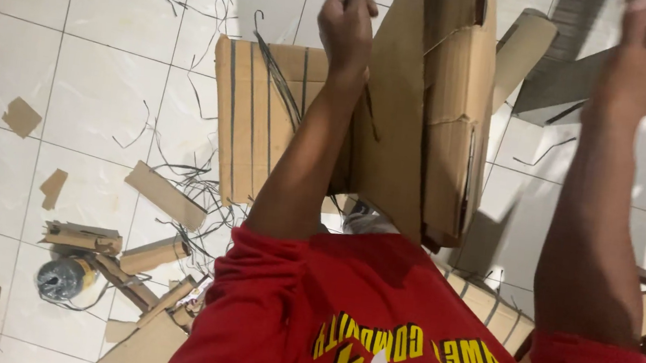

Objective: Assembling a cardboard structure by securing pieces with plastic straps through threading and tying.

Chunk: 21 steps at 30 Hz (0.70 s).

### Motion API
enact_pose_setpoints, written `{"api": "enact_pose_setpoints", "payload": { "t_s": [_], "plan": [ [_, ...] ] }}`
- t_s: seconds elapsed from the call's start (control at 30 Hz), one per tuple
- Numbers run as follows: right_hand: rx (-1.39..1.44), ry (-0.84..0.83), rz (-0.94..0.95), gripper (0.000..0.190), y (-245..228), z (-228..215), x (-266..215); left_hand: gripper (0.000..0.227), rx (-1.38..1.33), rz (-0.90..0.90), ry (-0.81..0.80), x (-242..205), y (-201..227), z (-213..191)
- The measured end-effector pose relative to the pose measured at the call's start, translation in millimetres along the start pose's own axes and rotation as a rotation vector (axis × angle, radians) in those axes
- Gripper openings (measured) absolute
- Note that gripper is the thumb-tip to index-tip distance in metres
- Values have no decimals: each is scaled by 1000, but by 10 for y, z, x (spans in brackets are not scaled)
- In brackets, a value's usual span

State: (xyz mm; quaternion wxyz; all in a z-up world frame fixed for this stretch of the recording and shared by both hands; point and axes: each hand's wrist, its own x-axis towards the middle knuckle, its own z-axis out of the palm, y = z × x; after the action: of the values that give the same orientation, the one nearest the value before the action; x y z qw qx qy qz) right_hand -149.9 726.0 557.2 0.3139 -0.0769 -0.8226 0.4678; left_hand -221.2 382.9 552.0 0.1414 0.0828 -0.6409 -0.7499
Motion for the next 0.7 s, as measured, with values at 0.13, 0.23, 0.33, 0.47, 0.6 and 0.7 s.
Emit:
{"api": "enact_pose_setpoints", "payload": {
  "t_s": [0.13, 0.23, 0.33, 0.47, 0.6, 0.7],
  "plan": [
    [-64, -141, 239, 19, 230, 129, -358, 26, 276, -331, 4, -308, -32, -29],
    [100, -199, 394, 10, 163, 173, -861, 30, 238, -368, -13, -617, -390, -132],
    [23, -160, 293, 13, -22, 301, -1342, 49, 461, -349, -45, -1052, 122, 75],
    [116, -241, 497, 35, -313, 456, -1633, 38, 442, -406, -80, -1226, -431, 12],
    [181, -310, 456, 35, -431, 502, -1856, 37, 404, -463, 6, -1278, -538, 75],
    [164, -342, 439, 32, -583, 462, -1907, 41, 437, -438, -20, -1333, -681, 3]
  ]
}}
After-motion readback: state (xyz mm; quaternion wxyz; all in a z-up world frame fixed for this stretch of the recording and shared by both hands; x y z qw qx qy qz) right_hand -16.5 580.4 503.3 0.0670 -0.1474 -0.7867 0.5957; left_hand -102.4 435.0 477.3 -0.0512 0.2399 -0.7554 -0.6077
